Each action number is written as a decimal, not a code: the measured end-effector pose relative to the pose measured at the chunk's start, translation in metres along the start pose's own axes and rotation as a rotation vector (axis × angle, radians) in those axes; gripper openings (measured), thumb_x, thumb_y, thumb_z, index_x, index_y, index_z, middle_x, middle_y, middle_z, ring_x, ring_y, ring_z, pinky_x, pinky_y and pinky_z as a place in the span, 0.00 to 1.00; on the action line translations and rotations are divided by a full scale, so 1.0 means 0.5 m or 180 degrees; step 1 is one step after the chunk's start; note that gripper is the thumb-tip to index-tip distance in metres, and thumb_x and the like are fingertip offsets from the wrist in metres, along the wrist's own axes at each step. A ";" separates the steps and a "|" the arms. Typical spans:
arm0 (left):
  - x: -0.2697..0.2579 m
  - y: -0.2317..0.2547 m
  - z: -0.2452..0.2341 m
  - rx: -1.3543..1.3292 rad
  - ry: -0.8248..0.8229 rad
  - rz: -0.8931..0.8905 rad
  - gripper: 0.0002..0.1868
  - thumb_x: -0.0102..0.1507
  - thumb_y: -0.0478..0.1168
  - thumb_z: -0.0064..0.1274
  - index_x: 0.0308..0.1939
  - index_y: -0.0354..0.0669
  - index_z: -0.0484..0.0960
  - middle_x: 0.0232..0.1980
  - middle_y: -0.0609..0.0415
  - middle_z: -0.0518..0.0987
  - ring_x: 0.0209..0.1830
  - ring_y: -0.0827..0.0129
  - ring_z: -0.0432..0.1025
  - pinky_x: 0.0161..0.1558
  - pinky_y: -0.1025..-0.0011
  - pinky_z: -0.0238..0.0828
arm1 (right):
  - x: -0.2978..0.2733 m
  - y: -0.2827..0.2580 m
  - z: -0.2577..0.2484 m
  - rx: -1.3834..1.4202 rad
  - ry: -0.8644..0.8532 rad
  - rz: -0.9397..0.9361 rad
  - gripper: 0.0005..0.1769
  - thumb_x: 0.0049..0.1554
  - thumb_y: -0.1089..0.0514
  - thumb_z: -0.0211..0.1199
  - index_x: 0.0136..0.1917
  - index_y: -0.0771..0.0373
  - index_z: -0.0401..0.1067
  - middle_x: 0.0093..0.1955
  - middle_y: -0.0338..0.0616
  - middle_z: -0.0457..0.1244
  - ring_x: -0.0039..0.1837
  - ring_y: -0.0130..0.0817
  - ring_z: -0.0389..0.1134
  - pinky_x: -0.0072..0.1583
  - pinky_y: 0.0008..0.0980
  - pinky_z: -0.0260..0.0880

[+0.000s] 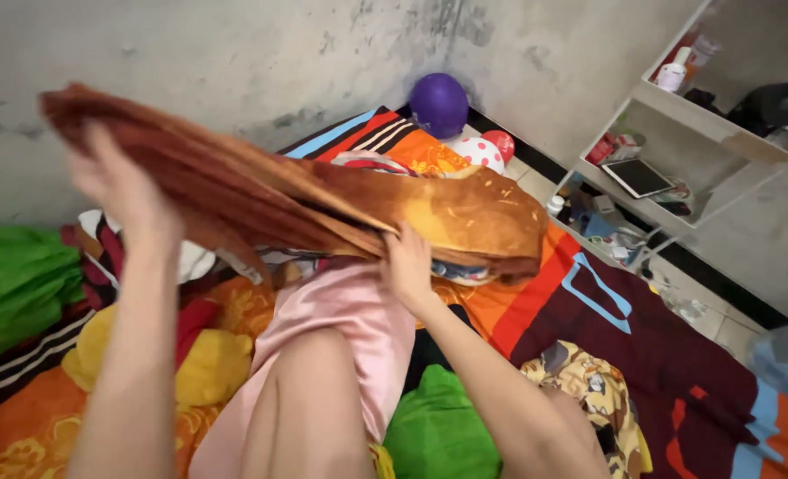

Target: Folding blankets, pillowcases, and clothing on a bed.

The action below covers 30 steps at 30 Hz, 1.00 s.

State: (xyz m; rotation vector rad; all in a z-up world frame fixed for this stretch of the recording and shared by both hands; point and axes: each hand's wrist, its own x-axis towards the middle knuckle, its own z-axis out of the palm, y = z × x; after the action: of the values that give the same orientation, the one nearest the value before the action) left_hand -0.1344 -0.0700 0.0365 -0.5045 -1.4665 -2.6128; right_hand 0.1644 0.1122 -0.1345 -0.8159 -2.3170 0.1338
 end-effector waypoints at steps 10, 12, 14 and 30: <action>0.048 -0.041 -0.061 0.0037 -0.0366 0.0695 0.22 0.78 0.44 0.45 0.71 0.33 0.69 0.72 0.50 0.73 0.70 0.68 0.69 0.72 0.70 0.65 | 0.040 0.054 -0.021 -0.0229 -0.0932 -0.0163 0.19 0.42 0.56 0.68 0.46 0.66 0.77 0.74 0.55 0.58 0.72 0.52 0.56 0.70 0.52 0.53; 0.036 -0.048 -0.065 0.0322 0.0055 0.0443 0.22 0.77 0.45 0.46 0.68 0.31 0.72 0.69 0.48 0.78 0.65 0.67 0.73 0.69 0.68 0.69 | 0.022 0.150 0.039 -0.0105 -0.0741 -0.0454 0.22 0.49 0.56 0.66 0.58 0.60 0.79 0.72 0.47 0.61 0.73 0.50 0.57 0.72 0.57 0.50; -0.005 -0.070 -0.024 0.0710 -0.0065 0.0815 0.22 0.78 0.44 0.47 0.69 0.30 0.71 0.71 0.45 0.76 0.69 0.63 0.71 0.72 0.66 0.65 | 0.010 0.187 0.025 0.0176 -0.0854 -0.0572 0.20 0.48 0.56 0.67 0.55 0.59 0.79 0.73 0.52 0.59 0.74 0.53 0.56 0.70 0.58 0.48; -0.532 -0.711 0.296 0.4146 -0.3577 0.0380 0.21 0.69 0.58 0.47 0.44 0.42 0.78 0.35 0.38 0.83 0.36 0.42 0.79 0.41 0.47 0.74 | -0.237 0.762 0.166 0.5671 0.0704 0.5747 0.58 0.64 0.20 0.45 0.83 0.71 0.40 0.79 0.66 0.49 0.79 0.57 0.53 0.77 0.52 0.53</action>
State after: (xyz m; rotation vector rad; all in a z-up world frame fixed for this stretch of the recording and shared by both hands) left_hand 0.0619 0.2244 -0.2697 -1.7325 -2.6979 -0.6478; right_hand 0.3800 0.3568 -0.3792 -1.2305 0.0353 2.1007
